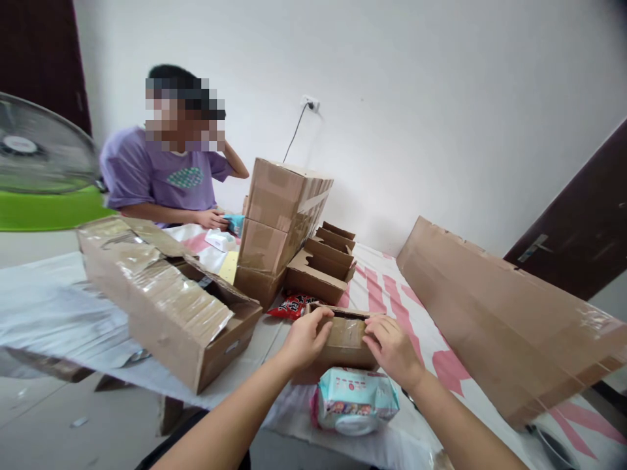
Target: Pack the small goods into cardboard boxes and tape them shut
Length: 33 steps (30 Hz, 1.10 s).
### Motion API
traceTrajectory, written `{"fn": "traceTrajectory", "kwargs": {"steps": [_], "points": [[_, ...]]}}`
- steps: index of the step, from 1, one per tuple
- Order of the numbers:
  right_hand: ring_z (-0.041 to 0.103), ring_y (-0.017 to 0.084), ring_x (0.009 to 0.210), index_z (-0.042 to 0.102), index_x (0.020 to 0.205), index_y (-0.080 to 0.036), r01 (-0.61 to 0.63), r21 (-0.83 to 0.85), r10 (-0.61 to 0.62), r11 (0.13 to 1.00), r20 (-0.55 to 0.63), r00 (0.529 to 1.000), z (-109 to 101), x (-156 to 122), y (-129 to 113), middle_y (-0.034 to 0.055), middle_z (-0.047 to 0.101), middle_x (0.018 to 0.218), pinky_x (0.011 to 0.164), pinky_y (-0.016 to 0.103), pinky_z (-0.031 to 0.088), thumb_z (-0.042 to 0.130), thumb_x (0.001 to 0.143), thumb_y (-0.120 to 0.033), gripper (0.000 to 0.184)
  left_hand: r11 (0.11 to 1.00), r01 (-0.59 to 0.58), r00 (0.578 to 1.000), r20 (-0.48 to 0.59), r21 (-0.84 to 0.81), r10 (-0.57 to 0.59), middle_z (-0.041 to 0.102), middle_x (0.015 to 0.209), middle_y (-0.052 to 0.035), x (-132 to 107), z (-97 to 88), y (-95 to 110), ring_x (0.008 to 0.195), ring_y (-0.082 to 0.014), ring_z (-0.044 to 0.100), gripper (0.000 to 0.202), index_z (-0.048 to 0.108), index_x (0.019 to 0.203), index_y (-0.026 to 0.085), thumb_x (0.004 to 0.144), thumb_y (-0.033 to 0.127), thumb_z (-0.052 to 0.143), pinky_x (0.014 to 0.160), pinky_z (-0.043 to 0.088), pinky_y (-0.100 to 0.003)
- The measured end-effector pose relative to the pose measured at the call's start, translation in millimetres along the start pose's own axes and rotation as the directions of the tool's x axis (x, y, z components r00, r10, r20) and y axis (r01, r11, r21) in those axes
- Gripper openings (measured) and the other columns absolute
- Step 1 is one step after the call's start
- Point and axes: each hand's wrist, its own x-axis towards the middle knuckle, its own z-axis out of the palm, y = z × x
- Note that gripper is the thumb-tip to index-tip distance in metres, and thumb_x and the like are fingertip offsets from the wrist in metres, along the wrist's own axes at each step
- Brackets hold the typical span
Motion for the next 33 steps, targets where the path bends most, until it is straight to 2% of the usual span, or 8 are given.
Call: {"fn": "traceTrajectory", "kwargs": {"steps": [10,16,18,21,23,25,27,33], "points": [[0.059,0.02,0.073,0.057,0.083,-0.021,0.057,-0.158,-0.029,0.986,0.172,0.985,0,27,-6,0.0053,0.064,0.079,0.066,0.032,0.045,0.049,0.084,-0.012,0.012,1.0,0.014,1.0,0.018,-0.008,-0.014,0.069,0.094,-0.0045,0,0.0,-1,0.084,-0.0192,0.064,0.018,0.057,0.099,0.021,0.085,0.023,0.047,0.074,0.048,-0.029],[0.059,0.02,0.083,0.058,0.087,-0.022,-0.179,0.155,0.173,0.972,0.051,0.984,-3,27,-1,0.0049,0.063,0.09,0.076,0.035,0.048,0.05,0.079,-0.013,0.014,1.0,0.015,1.0,0.018,-0.02,-0.014,0.068,0.093,-0.0041,0,-0.3,-1,0.082,-0.0189,0.063,0.018,0.057,0.099,0.021,0.085,0.021,0.047,0.073,0.048,-0.03],[0.058,0.018,0.079,0.058,0.088,-0.022,-0.357,0.342,0.378,0.869,0.004,0.926,-3,25,2,0.0041,0.062,0.088,0.075,0.036,0.05,0.055,0.078,-0.02,0.011,1.0,0.015,1.0,0.013,-0.023,-0.014,0.069,0.093,-0.0042,0,-0.6,-1,0.082,-0.0192,0.063,0.018,0.057,0.098,0.021,0.084,0.021,0.047,0.073,0.048,-0.03],[0.058,0.015,0.068,0.057,0.087,-0.021,-0.54,0.679,0.647,0.498,0.124,0.753,-4,24,3,0.0,0.059,0.076,0.071,0.035,0.052,0.06,0.076,-0.036,0.019,1.0,0.008,1.0,0.007,-0.03,-0.008,0.069,0.093,-0.0043,1,-0.6,-1,0.083,-0.0194,0.064,0.018,0.058,0.098,0.021,0.083,0.021,0.048,0.074,0.048,-0.03],[0.057,0.013,0.066,0.056,0.084,-0.021,-0.53,0.824,0.673,0.199,0.279,0.686,-5,26,1,-0.0025,0.055,0.071,0.075,0.038,0.053,0.062,0.076,-0.042,0.023,1.0,0.007,1.0,0.008,-0.023,-0.007,0.069,0.093,-0.0041,1,-0.2,-1,0.083,-0.0193,0.064,0.018,0.058,0.099,0.021,0.084,0.022,0.048,0.074,0.048,-0.03],[0.056,0.012,0.065,0.056,0.08,-0.021,-0.491,0.871,0.645,-0.003,0.377,0.665,-6,29,-3,-0.0037,0.053,0.07,0.08,0.041,0.053,0.065,0.075,-0.042,0.023,1.0,0.01,1.0,0.012,-0.011,-0.01,0.069,0.092,-0.0039,1,0.1,-1,0.082,-0.019,0.064,0.018,0.057,0.099,0.021,0.084,0.022,0.047,0.074,0.049,-0.03],[0.055,0.011,0.064,0.055,0.078,-0.021,-0.468,0.88,0.633,-0.081,0.409,0.658,-6,32,-6,-0.0038,0.053,0.07,0.083,0.043,0.052,0.066,0.074,-0.041,0.022,1.0,0.01,1.0,0.016,-0.005,-0.01,0.069,0.092,-0.004,1,0.1,-1,0.082,-0.0189,0.064,0.018,0.057,0.099,0.021,0.085,0.023,0.047,0.074,0.049,-0.03],[0.056,0.012,0.062,0.057,0.075,-0.021,-0.445,0.887,0.649,-0.123,0.411,0.641,-4,38,-8,-0.0024,0.054,0.069,0.081,0.046,0.054,0.068,0.073,-0.04,0.023,1.0,0.011,1.0,0.01,-0.016,-0.011,0.069,0.091,-0.0037,0,-0.1,-2,0.08,-0.0181,0.064,0.019,0.058,0.101,0.021,0.085,0.023,0.048,0.074,0.049,-0.029]]}}
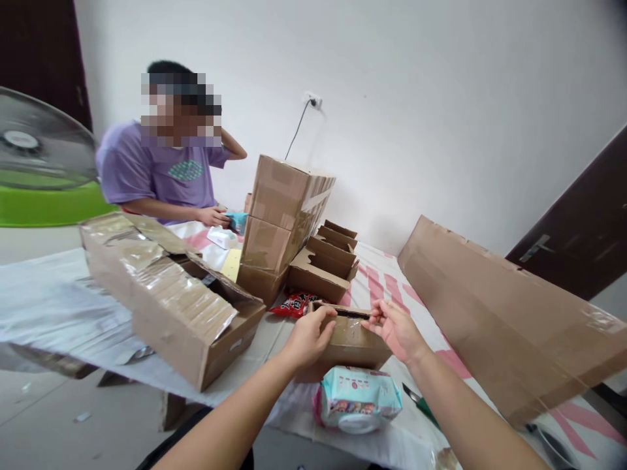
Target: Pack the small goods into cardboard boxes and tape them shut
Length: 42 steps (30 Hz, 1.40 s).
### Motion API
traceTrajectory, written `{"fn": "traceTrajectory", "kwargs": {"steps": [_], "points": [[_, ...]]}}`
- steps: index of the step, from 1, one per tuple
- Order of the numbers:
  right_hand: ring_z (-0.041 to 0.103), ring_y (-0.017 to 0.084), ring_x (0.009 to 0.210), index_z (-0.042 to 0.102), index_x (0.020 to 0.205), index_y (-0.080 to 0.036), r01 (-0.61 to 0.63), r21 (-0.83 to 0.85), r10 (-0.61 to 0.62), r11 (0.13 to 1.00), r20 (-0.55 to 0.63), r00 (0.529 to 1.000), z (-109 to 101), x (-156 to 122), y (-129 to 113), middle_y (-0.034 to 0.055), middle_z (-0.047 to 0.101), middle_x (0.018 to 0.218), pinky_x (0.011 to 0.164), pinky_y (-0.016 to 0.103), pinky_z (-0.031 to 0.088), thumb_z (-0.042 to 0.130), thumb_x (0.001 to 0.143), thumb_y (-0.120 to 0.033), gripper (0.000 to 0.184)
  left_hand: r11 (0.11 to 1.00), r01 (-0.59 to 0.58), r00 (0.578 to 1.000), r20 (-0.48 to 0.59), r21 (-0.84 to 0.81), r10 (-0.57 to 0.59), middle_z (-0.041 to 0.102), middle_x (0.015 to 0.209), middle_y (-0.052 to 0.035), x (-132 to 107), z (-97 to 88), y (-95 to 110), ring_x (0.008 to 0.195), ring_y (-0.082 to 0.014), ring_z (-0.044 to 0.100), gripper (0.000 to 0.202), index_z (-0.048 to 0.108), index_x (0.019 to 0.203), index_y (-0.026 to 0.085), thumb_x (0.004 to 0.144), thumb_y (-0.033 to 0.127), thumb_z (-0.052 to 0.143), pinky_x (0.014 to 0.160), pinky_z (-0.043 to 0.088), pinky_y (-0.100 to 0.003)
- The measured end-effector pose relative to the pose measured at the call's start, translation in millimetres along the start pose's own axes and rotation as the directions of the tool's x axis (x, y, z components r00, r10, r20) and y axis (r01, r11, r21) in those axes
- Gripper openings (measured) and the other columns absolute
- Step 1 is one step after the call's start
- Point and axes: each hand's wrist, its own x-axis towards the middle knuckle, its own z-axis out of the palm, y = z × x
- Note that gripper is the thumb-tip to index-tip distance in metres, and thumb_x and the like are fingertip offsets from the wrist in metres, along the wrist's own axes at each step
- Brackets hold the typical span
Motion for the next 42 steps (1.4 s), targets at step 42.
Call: {"fn": "traceTrajectory", "kwargs": {"steps": [42], "points": [[0.052,0.009,0.052,0.063,0.071,-0.017,-0.072,0.257,0.054,0.964,0.076,0.996,-6,-6,12,-0.0027,0.057,0.059,0.09,0.04,0.051,0.064,0.08,-0.038,0.022,1.0,0.009,1.0,-0.016,-0.009,-0.009,0.067,0.087,-0.0035,0,-1.9,2,0.076,-0.0178,0.063,0.015,0.055,0.096,0.019,0.083,0.023,0.048,0.068,0.048,-0.028]]}}
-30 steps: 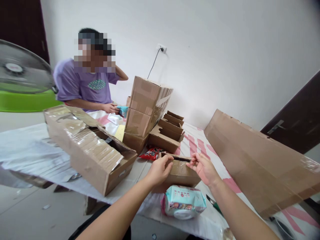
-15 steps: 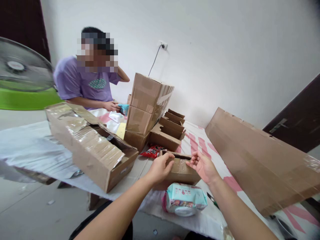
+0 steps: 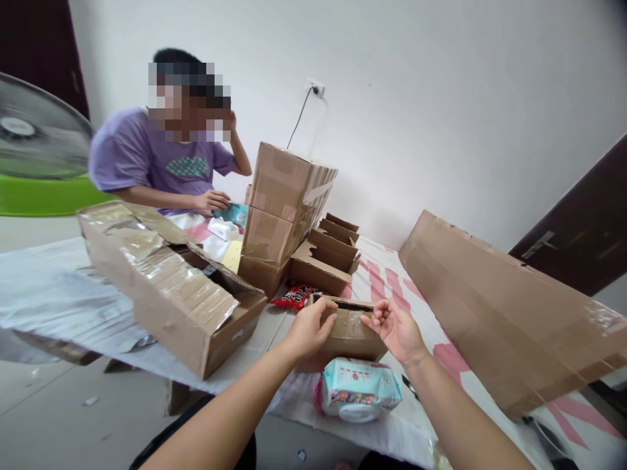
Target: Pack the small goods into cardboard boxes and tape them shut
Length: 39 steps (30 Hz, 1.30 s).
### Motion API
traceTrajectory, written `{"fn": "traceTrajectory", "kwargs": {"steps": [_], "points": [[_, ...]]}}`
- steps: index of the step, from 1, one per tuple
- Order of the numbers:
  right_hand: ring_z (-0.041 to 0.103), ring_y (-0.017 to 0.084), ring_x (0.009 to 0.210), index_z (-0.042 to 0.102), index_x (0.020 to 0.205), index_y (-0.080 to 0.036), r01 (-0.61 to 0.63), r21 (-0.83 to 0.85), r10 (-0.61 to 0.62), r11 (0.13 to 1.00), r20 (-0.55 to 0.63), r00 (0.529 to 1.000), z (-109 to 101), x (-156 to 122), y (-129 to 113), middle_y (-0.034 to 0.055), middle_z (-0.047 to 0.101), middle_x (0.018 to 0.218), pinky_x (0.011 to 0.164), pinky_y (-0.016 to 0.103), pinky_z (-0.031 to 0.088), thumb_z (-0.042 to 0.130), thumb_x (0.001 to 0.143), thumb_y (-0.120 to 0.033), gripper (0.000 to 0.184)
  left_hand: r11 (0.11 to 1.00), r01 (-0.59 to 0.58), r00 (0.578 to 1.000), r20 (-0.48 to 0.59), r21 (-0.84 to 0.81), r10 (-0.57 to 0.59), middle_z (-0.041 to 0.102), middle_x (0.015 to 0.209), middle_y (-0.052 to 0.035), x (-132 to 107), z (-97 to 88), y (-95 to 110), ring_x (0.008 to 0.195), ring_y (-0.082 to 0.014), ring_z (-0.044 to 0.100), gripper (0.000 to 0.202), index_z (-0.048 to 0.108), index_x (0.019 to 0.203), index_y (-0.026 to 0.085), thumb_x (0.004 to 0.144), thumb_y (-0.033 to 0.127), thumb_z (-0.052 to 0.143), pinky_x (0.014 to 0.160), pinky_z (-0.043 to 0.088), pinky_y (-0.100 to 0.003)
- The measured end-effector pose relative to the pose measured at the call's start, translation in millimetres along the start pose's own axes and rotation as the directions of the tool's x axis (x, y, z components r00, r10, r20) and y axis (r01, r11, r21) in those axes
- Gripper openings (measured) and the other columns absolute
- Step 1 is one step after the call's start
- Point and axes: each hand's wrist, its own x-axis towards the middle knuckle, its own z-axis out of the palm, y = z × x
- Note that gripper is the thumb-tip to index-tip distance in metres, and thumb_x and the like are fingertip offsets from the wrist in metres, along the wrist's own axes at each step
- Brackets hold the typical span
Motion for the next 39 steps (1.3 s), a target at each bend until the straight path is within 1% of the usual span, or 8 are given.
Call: {"fn": "traceTrajectory", "kwargs": {"steps": [17,24,26,29,32,34,36,39], "points": [[0.05,0.007,0.049,0.063,0.069,-0.017,-0.083,0.085,0.081,0.993,0.033,0.996,-6,0,-4,-0.0036,0.056,0.056,0.092,0.043,0.05,0.056,0.086,-0.031,0.023,1.0,-0.019,1.0,0.0,-0.019,0.019,0.067,0.09,-0.0041,0,2.1,-4,0.082,-0.0188,0.064,0.015,0.055,0.097,0.02,0.083,0.023,0.048,0.074,0.049,-0.03],[0.047,0.006,0.045,0.061,0.067,-0.018,-0.074,0.125,0.074,0.989,0.001,0.997,-5,1,-2,-0.0058,0.054,0.053,0.088,0.042,0.051,0.064,0.08,-0.033,0.02,1.0,-0.031,1.0,0.003,-0.003,0.031,0.067,0.089,-0.0048,0,0.8,0,0.081,-0.0192,0.064,0.014,0.055,0.095,0.02,0.083,0.022,0.047,0.073,0.05,-0.03],[0.047,0.006,0.046,0.061,0.068,-0.018,-0.059,0.075,0.058,0.995,0.014,0.998,-5,-2,-4,-0.0062,0.054,0.054,0.087,0.041,0.051,0.067,0.077,-0.035,0.021,0.999,-0.035,0.999,0.011,-0.001,0.035,0.067,0.089,-0.0049,0,1.2,0,0.082,-0.0192,0.064,0.014,0.055,0.095,0.02,0.084,0.023,0.047,0.073,0.05,-0.031],[0.05,0.007,0.05,0.06,0.069,-0.017,0.024,-0.14,-0.023,0.99,0.007,1.0,-5,-8,-10,-0.0054,0.055,0.058,0.079,0.035,0.052,0.071,0.073,-0.041,0.026,1.0,-0.031,0.999,0.025,-0.001,0.031,0.067,0.09,-0.0047,-1,2.2,1,0.083,-0.0191,0.064,0.014,0.055,0.095,0.02,0.084,0.023,0.046,0.074,0.049,-0.031],[0.049,0.008,0.051,0.06,0.073,-0.018,0.069,-0.417,-0.115,0.906,-0.087,0.989,-7,-14,-13,-0.0058,0.055,0.06,0.057,0.025,0.048,0.072,0.068,-0.043,0.028,1.0,-0.017,1.0,0.017,-0.004,0.017,0.067,0.09,-0.0047,-1,2.9,1,0.083,-0.0192,0.064,0.014,0.056,0.095,0.02,0.084,0.023,0.047,0.074,0.049,-0.031],[0.042,0.006,0.044,0.061,0.073,-0.018,0.021,-0.587,-0.127,0.809,-0.14,0.982,-8,-15,-12,-0.0072,0.053,0.057,0.044,0.02,0.036,0.071,0.066,-0.039,0.025,1.0,-0.016,1.0,0.015,-0.009,0.016,0.068,0.09,-0.0045,-1,3.4,0,0.082,-0.0191,0.064,0.014,0.056,0.095,0.02,0.084,0.023,0.047,0.073,0.049,-0.031],[0.038,0.006,0.043,0.061,0.069,-0.017,-0.01,-0.726,-0.132,0.687,-0.138,0.982,-8,-13,-8,-0.0068,0.052,0.054,0.042,0.02,0.03,0.068,0.066,-0.033,0.017,1.0,-0.026,1.0,0.007,-0.018,0.026,0.068,0.09,-0.0043,-2,4.3,-2,0.082,-0.0189,0.064,0.014,0.056,0.096,0.021,0.084,0.023,0.047,0.073,0.049,-0.031],[0.048,0.01,0.051,0.061,0.061,-0.017,0.025,-0.848,-0.201,0.529,-0.096,0.975,-4,-5,1,-0.0027,0.059,0.056,0.05,0.022,0.036,0.063,0.066,-0.03,0.014,0.998,-0.044,0.999,-0.016,-0.036,0.043,0.068,0.091,-0.0043,-3,6.1,-4,0.083,-0.0187,0.064,0.014,0.056,0.095,0.021,0.084,0.022,0.048,0.074,0.05,-0.031]]}}
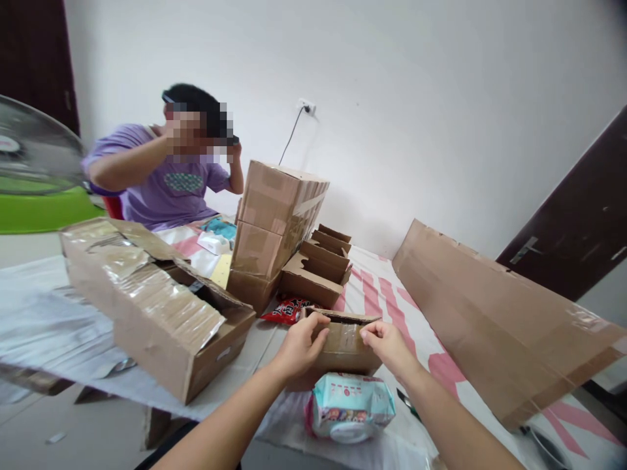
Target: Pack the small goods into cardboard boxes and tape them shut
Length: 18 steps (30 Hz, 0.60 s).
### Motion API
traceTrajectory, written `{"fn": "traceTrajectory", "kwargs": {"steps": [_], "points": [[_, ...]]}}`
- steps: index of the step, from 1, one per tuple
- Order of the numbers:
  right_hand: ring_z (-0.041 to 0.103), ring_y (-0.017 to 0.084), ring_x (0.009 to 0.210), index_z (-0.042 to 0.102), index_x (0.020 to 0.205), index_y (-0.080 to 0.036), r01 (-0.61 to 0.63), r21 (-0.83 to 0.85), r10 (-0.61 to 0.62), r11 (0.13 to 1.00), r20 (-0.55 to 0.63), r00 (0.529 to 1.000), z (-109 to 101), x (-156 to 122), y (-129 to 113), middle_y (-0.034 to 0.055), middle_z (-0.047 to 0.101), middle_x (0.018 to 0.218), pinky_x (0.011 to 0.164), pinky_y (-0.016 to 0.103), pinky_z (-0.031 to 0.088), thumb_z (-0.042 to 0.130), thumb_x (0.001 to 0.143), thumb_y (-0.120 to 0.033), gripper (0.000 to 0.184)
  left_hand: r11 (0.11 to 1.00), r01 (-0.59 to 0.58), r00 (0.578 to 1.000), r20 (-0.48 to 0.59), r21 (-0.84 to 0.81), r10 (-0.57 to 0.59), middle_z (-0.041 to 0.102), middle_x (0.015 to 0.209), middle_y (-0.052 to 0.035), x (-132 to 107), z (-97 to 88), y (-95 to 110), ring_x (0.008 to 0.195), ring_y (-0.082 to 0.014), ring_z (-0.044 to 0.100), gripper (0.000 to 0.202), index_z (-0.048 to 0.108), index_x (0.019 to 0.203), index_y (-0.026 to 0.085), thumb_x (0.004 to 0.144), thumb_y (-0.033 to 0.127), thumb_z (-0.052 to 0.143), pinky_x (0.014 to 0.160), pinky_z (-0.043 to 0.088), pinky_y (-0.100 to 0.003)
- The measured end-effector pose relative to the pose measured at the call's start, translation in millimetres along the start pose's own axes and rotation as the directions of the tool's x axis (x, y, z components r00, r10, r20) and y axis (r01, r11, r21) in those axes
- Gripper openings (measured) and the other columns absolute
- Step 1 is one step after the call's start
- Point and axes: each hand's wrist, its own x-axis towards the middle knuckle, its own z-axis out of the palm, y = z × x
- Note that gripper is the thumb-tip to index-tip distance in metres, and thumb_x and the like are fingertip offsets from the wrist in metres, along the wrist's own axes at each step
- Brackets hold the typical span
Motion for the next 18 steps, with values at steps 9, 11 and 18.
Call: {"fn": "traceTrajectory", "kwargs": {"steps": [9,11,18], "points": [[0.049,0.012,0.048,0.055,0.055,-0.02,0.063,-0.211,-0.076,0.975,-0.055,0.996,22,13,-2,-0.0031,0.056,0.05,0.048,0.023,0.034,0.056,0.063,-0.027,0.011,0.999,-0.018,1.0,-0.013,-0.027,0.018,0.068,0.092,-0.0043,-2,-0.1,0,0.085,-0.018,0.064,0.015,0.056,0.097,0.02,0.085,0.022,0.048,0.076,0.049,-0.03],[0.049,0.012,0.049,0.054,0.056,-0.02,0.114,-0.227,-0.129,0.967,-0.052,0.99,21,10,-2,-0.0033,0.056,0.051,0.049,0.023,0.036,0.055,0.065,-0.028,0.012,1.0,-0.012,1.0,-0.007,-0.025,0.011,0.068,0.091,-0.004,-1,-1.0,1,0.083,-0.0177,0.064,0.015,0.057,0.096,0.02,0.084,0.022,0.048,0.074,0.049,-0.029],[0.052,0.014,0.054,0.059,0.063,-0.021,0.212,-0.349,-0.25,0.913,-0.068,0.966,14,2,0,-0.0018,0.058,0.056,0.053,0.024,0.038,0.055,0.072,-0.031,0.014,1.0,0.012,1.0,0.021,-0.021,-0.012,0.069,0.09,-0.0038,-1,-1.6,2,0.08,-0.0175,0.064,0.015,0.058,0.097,0.02,0.084,0.022,0.049,0.071,0.049,-0.028]]}}
